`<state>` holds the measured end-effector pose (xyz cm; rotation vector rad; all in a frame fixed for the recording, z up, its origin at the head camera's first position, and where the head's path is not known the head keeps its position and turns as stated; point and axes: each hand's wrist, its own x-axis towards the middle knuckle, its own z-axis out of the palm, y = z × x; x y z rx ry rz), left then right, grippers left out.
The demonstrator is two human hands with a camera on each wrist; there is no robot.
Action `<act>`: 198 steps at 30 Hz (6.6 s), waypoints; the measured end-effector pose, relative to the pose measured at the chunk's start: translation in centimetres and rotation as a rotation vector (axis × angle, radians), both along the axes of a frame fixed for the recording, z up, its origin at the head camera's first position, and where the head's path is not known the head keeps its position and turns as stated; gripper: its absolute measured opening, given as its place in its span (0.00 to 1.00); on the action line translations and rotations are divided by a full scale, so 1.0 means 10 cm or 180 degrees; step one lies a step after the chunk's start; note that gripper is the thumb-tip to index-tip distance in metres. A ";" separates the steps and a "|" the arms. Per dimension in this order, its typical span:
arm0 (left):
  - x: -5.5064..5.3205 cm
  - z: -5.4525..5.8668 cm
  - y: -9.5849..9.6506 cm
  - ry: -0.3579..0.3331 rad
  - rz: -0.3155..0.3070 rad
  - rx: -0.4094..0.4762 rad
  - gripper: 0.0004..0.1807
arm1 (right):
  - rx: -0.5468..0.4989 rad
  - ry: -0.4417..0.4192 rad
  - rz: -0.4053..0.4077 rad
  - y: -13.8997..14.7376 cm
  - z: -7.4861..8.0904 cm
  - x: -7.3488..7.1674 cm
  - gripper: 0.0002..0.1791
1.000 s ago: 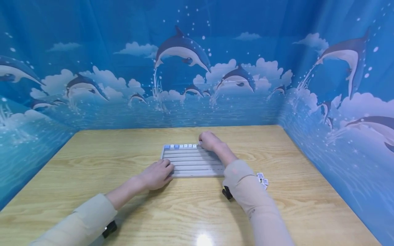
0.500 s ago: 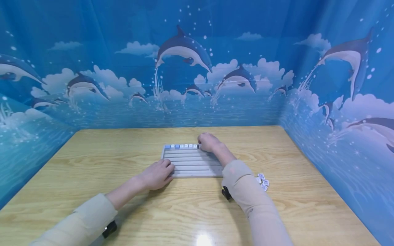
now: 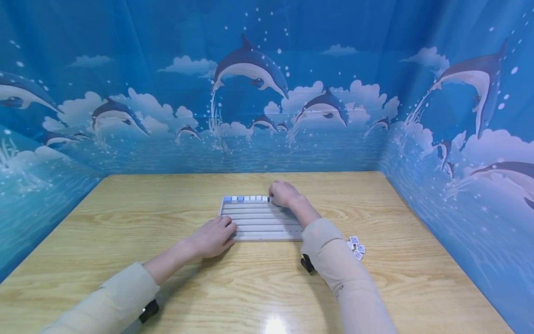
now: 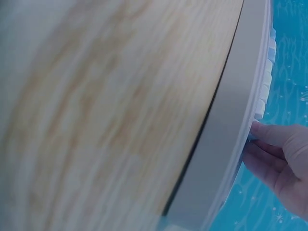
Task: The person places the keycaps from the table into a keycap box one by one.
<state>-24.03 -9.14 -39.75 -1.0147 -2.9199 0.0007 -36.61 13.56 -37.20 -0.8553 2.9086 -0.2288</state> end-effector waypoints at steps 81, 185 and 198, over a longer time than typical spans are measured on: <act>0.01 0.01 -0.01 0.0004 0.0007 0.0005 0.10 | 0.0271 -0.0598 -0.0065 1.11 0.38 0.63 0.14; 0.00 0.01 0.02 -0.0031 0.0075 -0.0018 0.10 | -0.0477 0.0167 0.0049 1.20 0.11 0.87 0.14; -0.01 0.02 0.02 -0.0022 0.0064 -0.0023 0.09 | -0.0672 0.0471 0.0119 1.13 0.12 0.81 0.13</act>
